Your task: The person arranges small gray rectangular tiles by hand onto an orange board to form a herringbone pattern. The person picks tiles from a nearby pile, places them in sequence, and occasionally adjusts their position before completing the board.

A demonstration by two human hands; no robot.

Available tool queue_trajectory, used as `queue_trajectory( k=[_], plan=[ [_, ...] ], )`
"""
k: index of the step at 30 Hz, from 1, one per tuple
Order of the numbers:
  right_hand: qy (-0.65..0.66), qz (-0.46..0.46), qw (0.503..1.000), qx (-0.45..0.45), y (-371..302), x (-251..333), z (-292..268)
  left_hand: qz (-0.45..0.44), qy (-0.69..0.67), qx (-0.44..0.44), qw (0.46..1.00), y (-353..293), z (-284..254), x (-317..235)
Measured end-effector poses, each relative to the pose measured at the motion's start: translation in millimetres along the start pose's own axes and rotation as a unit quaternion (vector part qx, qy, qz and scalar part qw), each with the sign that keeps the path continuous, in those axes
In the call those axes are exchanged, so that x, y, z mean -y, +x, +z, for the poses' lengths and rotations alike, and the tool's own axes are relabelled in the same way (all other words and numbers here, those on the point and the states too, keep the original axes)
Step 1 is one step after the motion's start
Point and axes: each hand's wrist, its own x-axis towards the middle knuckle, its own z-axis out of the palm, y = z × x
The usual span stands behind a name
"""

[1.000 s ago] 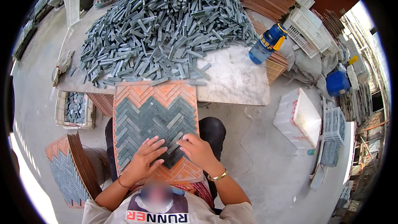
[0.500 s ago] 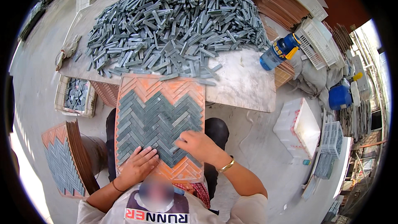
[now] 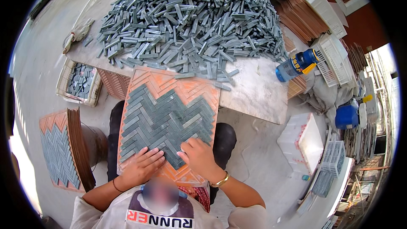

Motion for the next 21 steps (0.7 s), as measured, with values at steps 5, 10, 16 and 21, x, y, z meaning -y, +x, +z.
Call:
queue_trajectory(
  k=[5,10,16,21],
  plan=[
    [-0.005,0.097,0.992,0.083,5.7,12.2,-10.3,0.006,0.009,0.015,1.0,-6.8,-5.0,-0.1],
    [0.063,0.061,0.996,0.023,12.5,17.8,-1.7,0.007,0.019,-0.013,1.0,-11.3,0.9,-0.4],
    [0.032,-0.026,0.999,0.023,21.9,20.8,16.1,0.006,0.016,-0.021,1.0,-12.6,3.8,1.1],
    [0.07,-0.011,0.995,0.065,35.4,24.5,1.5,0.01,0.034,-0.02,0.999,-12.5,4.6,2.5]
  ],
)
